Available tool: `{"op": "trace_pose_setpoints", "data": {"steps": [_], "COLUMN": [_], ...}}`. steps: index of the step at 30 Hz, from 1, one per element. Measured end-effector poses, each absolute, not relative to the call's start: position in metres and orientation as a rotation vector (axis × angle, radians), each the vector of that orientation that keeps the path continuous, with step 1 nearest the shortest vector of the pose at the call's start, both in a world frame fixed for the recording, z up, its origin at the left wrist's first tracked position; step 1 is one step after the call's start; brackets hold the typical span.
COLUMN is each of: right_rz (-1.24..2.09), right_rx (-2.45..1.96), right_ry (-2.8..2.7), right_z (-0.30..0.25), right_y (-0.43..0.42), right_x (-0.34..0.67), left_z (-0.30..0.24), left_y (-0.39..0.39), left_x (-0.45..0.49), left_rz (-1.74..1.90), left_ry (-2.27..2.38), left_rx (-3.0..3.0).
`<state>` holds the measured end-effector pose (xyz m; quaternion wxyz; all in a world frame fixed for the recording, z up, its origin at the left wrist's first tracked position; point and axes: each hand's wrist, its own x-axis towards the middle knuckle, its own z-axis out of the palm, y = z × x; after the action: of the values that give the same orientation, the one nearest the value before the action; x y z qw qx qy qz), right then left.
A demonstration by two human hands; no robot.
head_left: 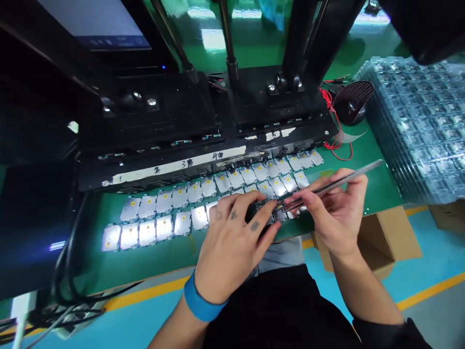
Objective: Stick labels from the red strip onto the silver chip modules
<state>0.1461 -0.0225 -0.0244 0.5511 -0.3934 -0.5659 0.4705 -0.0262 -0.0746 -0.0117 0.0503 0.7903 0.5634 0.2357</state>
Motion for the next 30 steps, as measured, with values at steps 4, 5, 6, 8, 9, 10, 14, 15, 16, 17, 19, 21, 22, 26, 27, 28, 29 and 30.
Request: {"op": "trace_pose_setpoints", "data": {"steps": [4, 5, 6, 8, 9, 10, 14, 15, 16, 17, 19, 21, 22, 26, 27, 28, 29, 30], "right_rz": [0.966, 0.948, 0.933, 0.937, 0.960, 1.000, 1.160, 1.171, 1.170, 1.169, 1.176, 1.188, 1.192, 1.180, 1.176, 1.173, 1.174, 1.177], "right_rx": [-0.786, -0.763, -0.748, -0.746, -0.760, -0.784, -0.923, -0.950, -0.964, -0.977, -0.998, -1.011, -1.017, -1.045, -1.049, -1.051, -1.052, -1.052], "right_ry": [-1.325, -1.326, -1.328, -1.348, -1.366, -1.389, -1.416, -1.405, -1.395, -1.390, -1.395, -1.411, -1.421, -1.465, -1.478, -1.491, -1.502, -1.510], "right_z": [-0.022, -0.020, -0.017, -0.011, -0.007, -0.005, -0.006, -0.009, -0.012, -0.015, -0.020, -0.023, -0.023, -0.024, -0.024, -0.024, -0.024, -0.024], "right_y": [-0.028, -0.025, -0.020, -0.004, 0.006, 0.016, 0.047, 0.051, 0.053, 0.054, 0.053, 0.051, 0.050, 0.049, 0.050, 0.050, 0.050, 0.050], "right_x": [0.161, 0.167, 0.174, 0.188, 0.195, 0.202, 0.218, 0.219, 0.220, 0.220, 0.220, 0.220, 0.220, 0.222, 0.222, 0.222, 0.222, 0.222], "left_z": [-0.008, -0.007, -0.004, 0.001, 0.004, 0.006, 0.012, 0.012, 0.012, 0.011, 0.008, 0.005, 0.004, -0.001, -0.002, -0.002, -0.003, -0.003], "left_y": [-0.078, -0.080, -0.081, -0.080, -0.078, -0.075, -0.050, -0.042, -0.034, -0.026, -0.013, -0.005, -0.003, -0.001, -0.001, -0.001, -0.001, -0.001], "left_x": [-0.029, -0.029, -0.029, -0.028, -0.027, -0.025, -0.011, -0.006, -0.001, 0.004, 0.013, 0.019, 0.020, 0.020, 0.019, 0.019, 0.019, 0.019], "left_rz": [0.794, 0.797, 0.797, 0.794, 0.794, 0.795, 0.645, 0.585, 0.529, 0.490, 0.459, 0.460, 0.466, 0.484, 0.481, 0.474, 0.468, 0.464], "left_ry": [1.679, 1.676, 1.670, 1.634, 1.606, 1.577, 1.487, 1.455, 1.420, 1.385, 1.339, 1.318, 1.313, 1.317, 1.319, 1.316, 1.309, 1.302], "left_rx": [2.401, 2.403, 2.408, 2.432, 2.452, 2.476, 2.600, 2.628, 2.654, 2.676, 2.720, 2.760, 2.775, 2.801, 2.802, 2.802, 2.801, 2.801]}}
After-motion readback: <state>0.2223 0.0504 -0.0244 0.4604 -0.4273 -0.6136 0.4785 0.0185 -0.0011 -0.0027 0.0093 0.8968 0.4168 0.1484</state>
